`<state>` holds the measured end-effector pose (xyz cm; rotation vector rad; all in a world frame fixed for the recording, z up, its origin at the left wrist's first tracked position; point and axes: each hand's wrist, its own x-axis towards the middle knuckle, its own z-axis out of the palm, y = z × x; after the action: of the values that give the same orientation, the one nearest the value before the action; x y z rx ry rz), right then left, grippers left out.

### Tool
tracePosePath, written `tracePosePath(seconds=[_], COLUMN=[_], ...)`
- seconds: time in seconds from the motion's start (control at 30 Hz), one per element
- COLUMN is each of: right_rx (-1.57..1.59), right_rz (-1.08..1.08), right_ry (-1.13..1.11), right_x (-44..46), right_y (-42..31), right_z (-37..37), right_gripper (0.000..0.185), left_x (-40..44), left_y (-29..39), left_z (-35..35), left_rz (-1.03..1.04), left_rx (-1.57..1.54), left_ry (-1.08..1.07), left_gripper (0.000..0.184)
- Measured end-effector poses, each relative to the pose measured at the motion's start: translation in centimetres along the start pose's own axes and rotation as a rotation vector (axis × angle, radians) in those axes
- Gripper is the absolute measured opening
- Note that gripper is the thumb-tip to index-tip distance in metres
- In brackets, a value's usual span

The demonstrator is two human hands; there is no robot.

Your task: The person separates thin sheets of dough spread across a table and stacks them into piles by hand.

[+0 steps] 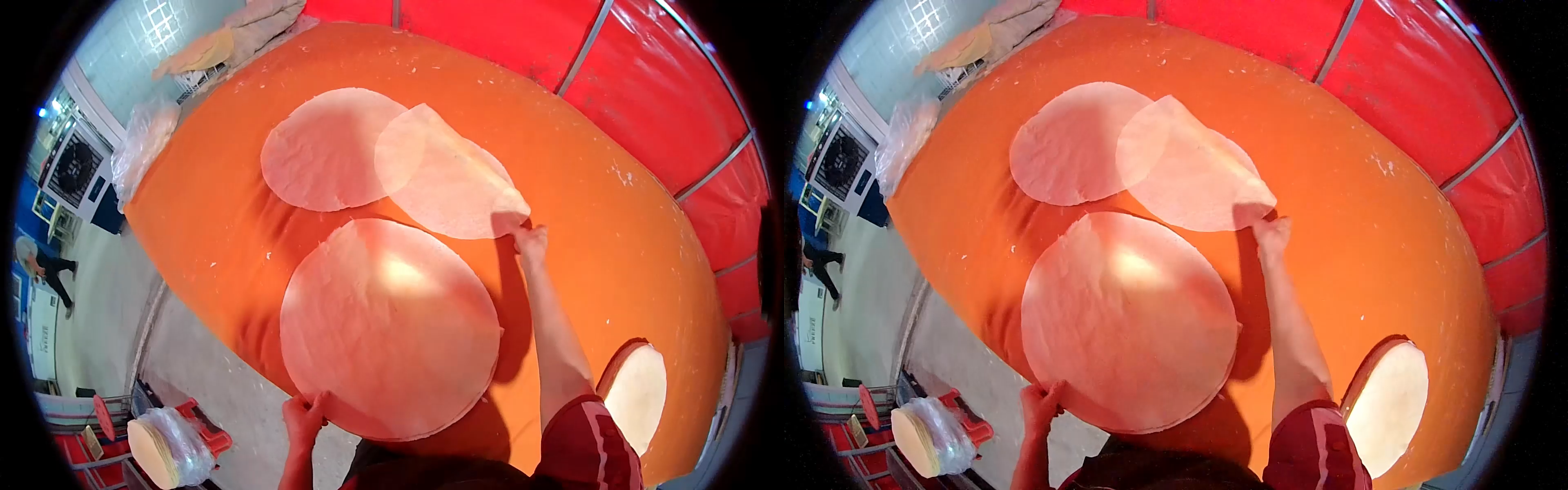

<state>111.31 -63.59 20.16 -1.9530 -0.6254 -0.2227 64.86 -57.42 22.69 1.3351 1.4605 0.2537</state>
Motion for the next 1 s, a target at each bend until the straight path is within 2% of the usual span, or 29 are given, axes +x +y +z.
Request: tracePosePath(seconds=[0.03, 0.07, 0.1, 0.13, 0.2, 0.23, 0.27, 0.3, 0.33, 0.4, 0.47, 0.53, 0.6, 0.67, 0.7, 0.73, 0.77, 0.83, 0.93, 1.0], right_rx=[0.182, 0.471, 0.752, 0.755, 0.738, 0.852, 0.963, 0.924, 0.884, 0.578, 0.422, 0.300, 0.176, 0.212, 0.217, 0.089, -0.034, -0.094, -0.168, -0.172], right_rz=[-0.027, 0.366, 0.762, 0.759, 0.908, 0.744, 0.578, 0.492, 0.406, 0.289, 0.092, 0.049, 0.173, 0.227, 0.230, 0.252, 0.272, 0.250, 0.217, 0.175], right_ry=[0.078, -0.035, -0.154, -0.160, -0.233, -0.248, -0.258, -0.255, -0.244, -0.182, -0.163, -0.080, -0.085, -0.120, -0.120, -0.159, -0.190, -0.179, -0.226, -0.270], right_x=[0.7, 1.2, 1.5, 2.1, 4.1, 5.5, 7.0, 8.7, 10.0, 10.8, 11.4, 10.5, 9.4, 9.0, 8.9, 9.0, 9.2, 9.3, 11.4, 13.0], right_y=[-0.6, -1.0, -2.6, -2.7, -2.8, -3.4, -4.0, -5.9, -8.5, -14.2, -14.0, -12.5, -11.2, -10.7, -11.3, -11.9, -12.2, -13.2, -14.2, -15.5], right_z=[0.1, -0.4, -0.7, -0.2, 1.1, 1.8, 2.2, 1.5, -0.3, -4.4, -8.8, -14.2, -20.0, -24.6, -26.2, -27.6, -28.6, -29.9, -32.0, -32.6], right_gripper=[0.029, 0.023, 0.016, 0.016, 0.009, 0.009, 0.011, 0.010, 0.010, 0.009, 0.011, 0.012, 0.010, 0.009, 0.009, 0.008, 0.008, 0.008, 0.010, 0.009], left_x=[0.0, -0.1, -0.4, -0.4, -0.3, -0.6, -0.9, -1.2, -1.1, -0.4, -0.6, -2.6, -3.4, -5.0, -4.5, -4.0, -4.1, -6.0, -10.8, -12.1], left_y=[-0.7, -1.1, -1.0, -1.2, -1.4, -0.8, 0.1, 0.9, 1.1, 1.5, 6.9, 13.2, 16.3, 20.2, 21.3, 22.7, 25.4, 31.0, 35.7, 34.6], left_z=[0.4, 0.7, 0.7, 0.8, 1.2, 1.2, 1.1, 1.0, 0.6, -0.3, -1.6, -2.5, -2.7, -1.0, -0.2, 0.5, 1.3, 3.9, 4.2, 2.3], left_rz=[0.194, 0.386, 0.300, 0.300, 0.111, 0.113, -0.006, -0.126, -0.121, 0.305, 0.739, 0.634, 0.461, 0.502, 0.476, 0.455, 0.533, 0.660, 0.720, 0.755], left_rx=[0.112, 0.223, 0.205, 0.202, -0.171, -0.171, -0.317, -0.458, -0.447, -0.143, -0.143, -0.107, -0.209, -0.150, -0.249, -0.346, -0.085, 0.042, -0.287, -0.283], left_ry=[0.157, 0.313, 0.383, 0.389, 0.265, 0.273, 0.128, -0.021, -0.020, 0.063, 0.072, 0.003, -0.149, -0.244, -0.276, -0.310, -0.318, -0.387, -0.551, -0.493], left_gripper=[0.024, 0.023, 0.026, 0.026, 0.029, 0.029, 0.029, 0.030, 0.030, 0.028, 0.024, 0.023, 0.023, 0.024, 0.023, 0.021, 0.019, 0.015, 0.015, 0.019])
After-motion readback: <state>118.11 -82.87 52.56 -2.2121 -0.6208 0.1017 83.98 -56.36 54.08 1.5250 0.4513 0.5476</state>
